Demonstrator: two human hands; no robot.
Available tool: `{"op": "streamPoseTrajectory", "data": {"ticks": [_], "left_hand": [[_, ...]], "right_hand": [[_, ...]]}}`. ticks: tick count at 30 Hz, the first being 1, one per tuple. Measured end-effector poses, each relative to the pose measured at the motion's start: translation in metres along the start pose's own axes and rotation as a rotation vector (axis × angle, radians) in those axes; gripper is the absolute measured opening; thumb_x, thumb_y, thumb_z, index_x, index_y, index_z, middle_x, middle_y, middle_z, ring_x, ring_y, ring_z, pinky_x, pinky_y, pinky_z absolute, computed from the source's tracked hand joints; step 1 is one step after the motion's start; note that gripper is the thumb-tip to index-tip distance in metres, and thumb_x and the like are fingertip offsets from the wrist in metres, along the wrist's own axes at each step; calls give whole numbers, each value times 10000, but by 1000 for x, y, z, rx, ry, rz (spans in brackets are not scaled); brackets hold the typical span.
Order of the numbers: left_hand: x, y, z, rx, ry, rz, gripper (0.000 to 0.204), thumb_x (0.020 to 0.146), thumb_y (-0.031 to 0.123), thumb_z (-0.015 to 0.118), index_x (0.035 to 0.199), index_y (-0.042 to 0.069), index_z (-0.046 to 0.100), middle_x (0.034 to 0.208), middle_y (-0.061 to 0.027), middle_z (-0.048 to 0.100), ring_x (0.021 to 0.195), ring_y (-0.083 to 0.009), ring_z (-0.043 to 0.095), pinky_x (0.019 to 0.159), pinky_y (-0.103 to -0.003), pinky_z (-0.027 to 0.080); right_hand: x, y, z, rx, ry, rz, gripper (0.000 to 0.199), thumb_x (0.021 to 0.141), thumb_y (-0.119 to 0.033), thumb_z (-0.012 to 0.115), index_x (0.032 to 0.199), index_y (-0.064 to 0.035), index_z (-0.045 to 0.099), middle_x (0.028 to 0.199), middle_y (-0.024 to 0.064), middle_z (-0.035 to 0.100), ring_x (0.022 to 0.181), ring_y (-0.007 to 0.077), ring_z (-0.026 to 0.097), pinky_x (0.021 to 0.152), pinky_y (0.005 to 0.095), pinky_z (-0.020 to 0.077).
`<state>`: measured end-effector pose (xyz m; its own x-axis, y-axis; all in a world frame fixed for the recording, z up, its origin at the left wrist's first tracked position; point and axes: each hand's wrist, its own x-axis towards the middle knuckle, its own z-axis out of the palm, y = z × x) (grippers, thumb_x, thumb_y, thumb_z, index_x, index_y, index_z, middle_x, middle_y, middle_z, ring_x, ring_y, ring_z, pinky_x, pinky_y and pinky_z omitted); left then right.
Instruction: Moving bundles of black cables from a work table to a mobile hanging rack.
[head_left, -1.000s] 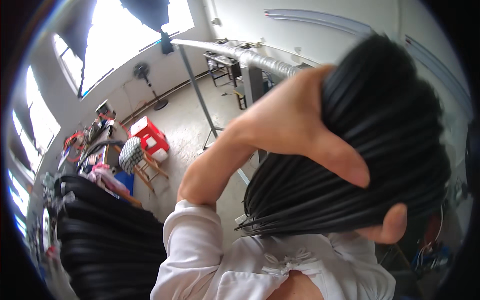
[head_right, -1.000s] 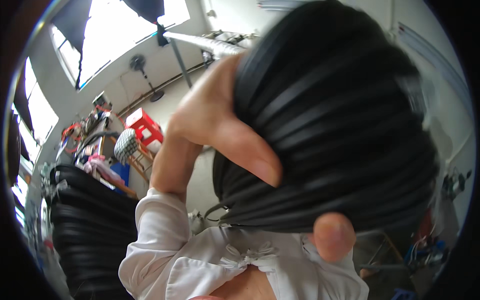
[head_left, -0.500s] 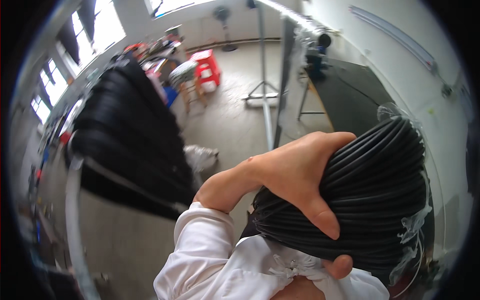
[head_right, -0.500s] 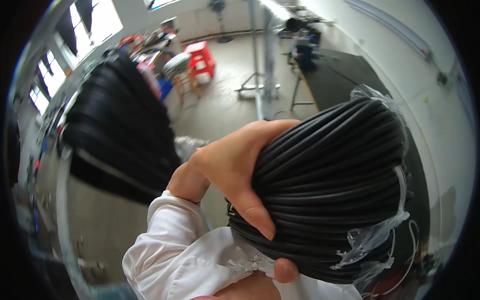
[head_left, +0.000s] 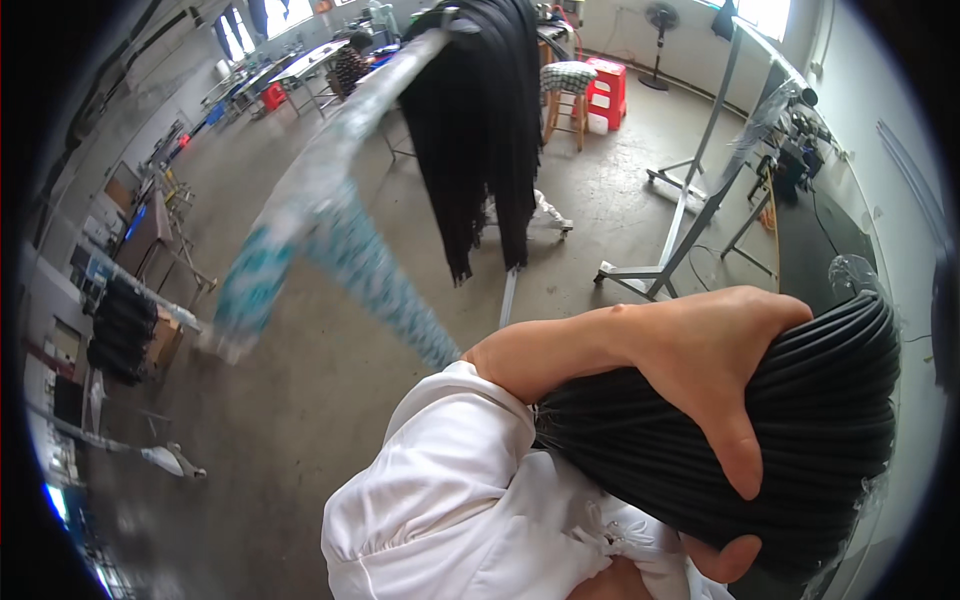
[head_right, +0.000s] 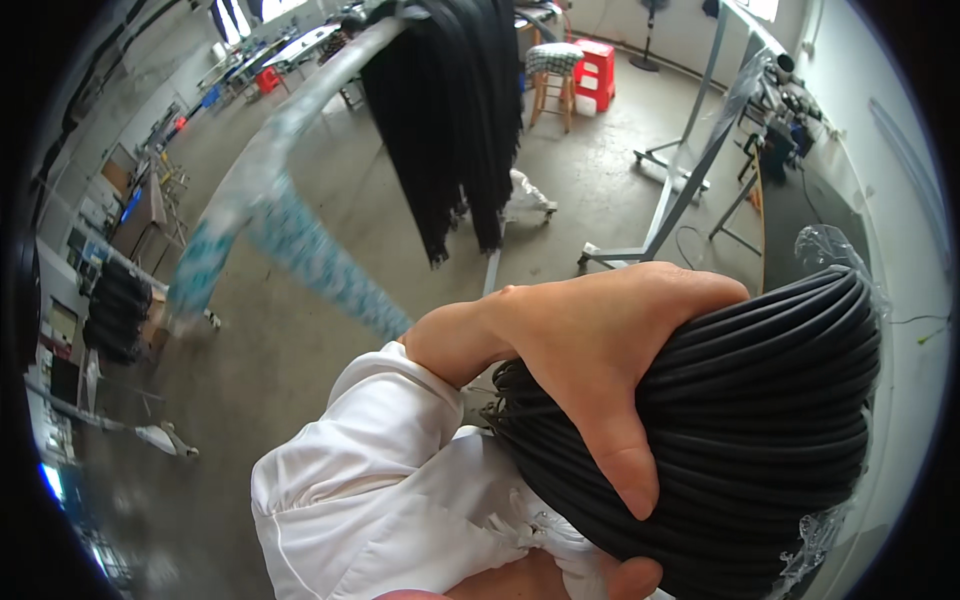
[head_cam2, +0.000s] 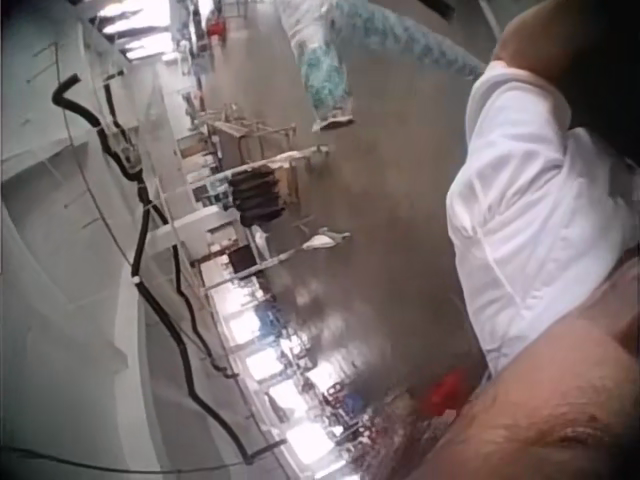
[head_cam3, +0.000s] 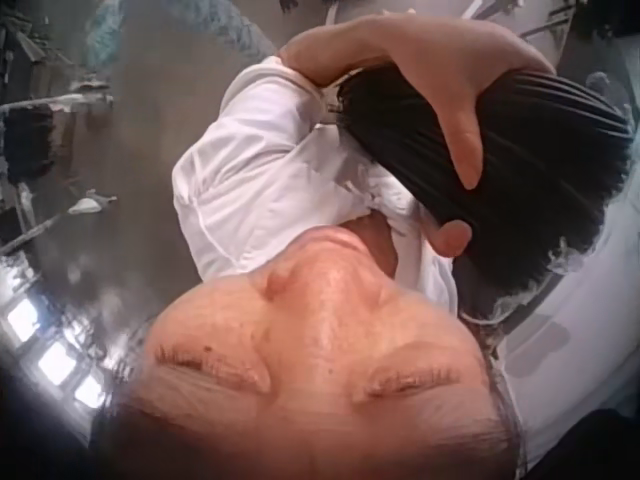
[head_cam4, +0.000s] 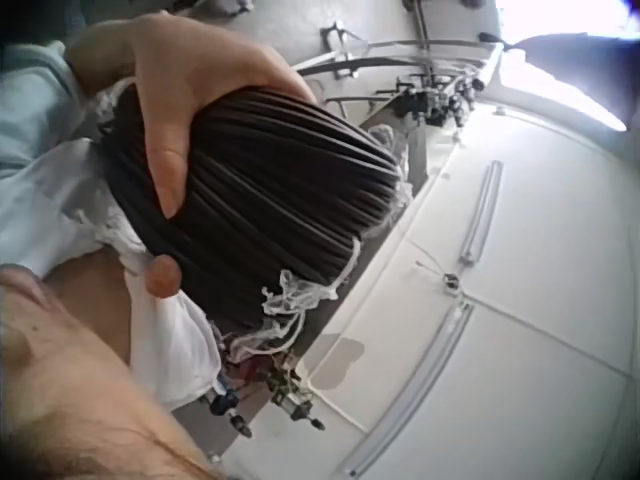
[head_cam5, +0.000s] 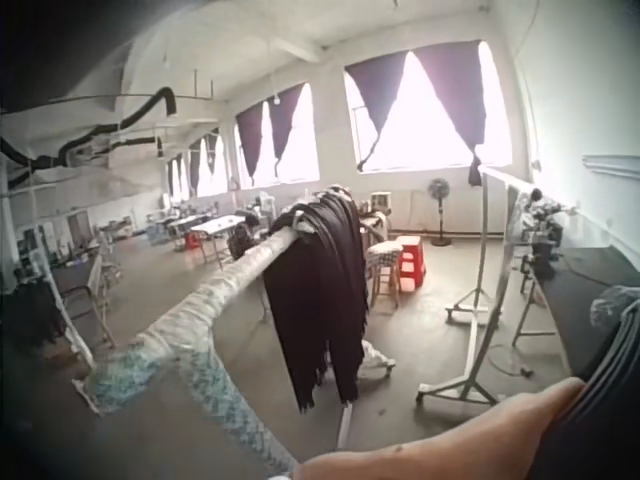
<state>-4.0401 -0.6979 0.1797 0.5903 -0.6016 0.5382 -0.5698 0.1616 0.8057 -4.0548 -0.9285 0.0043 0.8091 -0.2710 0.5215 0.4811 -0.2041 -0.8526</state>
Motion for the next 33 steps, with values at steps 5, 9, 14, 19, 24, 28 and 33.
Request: {"op": "streamPoseTrajectory", "data": {"ticks": [5,9,14,19,24,28,33], "left_hand": [[-56,43,51,-17,95,-47,707,412,276,822,927,-74,487,867,-141,579,822,-190,573,733,-260,448],[-99,75,66,-110,250,-125,682,443,263,814,938,-73,487,867,-119,578,811,-159,558,737,-257,444],[-157,132,60,-78,323,-110,652,491,198,801,997,-74,491,894,-91,589,812,-125,554,742,-253,449],[-188,217,28,-12,232,-162,580,523,78,778,1035,-41,531,920,-68,604,829,-121,564,768,-251,449],[-222,251,-17,92,262,-213,267,618,90,708,853,-10,632,787,-55,628,703,-104,585,658,-222,460],[-262,255,-31,60,438,-135,479,643,116,622,1069,-72,509,956,-146,589,810,-209,603,730,-278,481],[-298,247,-72,-18,591,-181,597,630,103,597,1157,-104,407,1039,-214,540,883,-292,585,809,-335,477]], "right_hand": [[-47,-33,-20,48,-16,-7,188,782,-68,511,930,4,604,973,87,589,888,181,556,779,279,439],[-76,-67,-18,95,-21,-25,194,786,-65,499,932,5,606,983,93,590,900,190,557,791,285,439],[-115,-118,11,176,-22,-104,203,791,-61,483,934,7,610,995,101,591,915,202,559,806,292,439],[-145,-192,76,329,12,-265,213,796,-58,468,937,9,613,1006,109,592,931,214,561,822,300,439],[-171,-280,163,466,20,-460,225,800,-54,452,940,11,616,1018,117,593,946,226,562,837,307,440],[-198,-336,223,636,-174,-425,235,804,-51,440,942,12,619,1028,123,594,958,235,564,849,313,440],[-214,-358,266,1130,-165,-81,261,687,1,629,937,26,555,916,107,601,886,151,571,800,274,448]]}}
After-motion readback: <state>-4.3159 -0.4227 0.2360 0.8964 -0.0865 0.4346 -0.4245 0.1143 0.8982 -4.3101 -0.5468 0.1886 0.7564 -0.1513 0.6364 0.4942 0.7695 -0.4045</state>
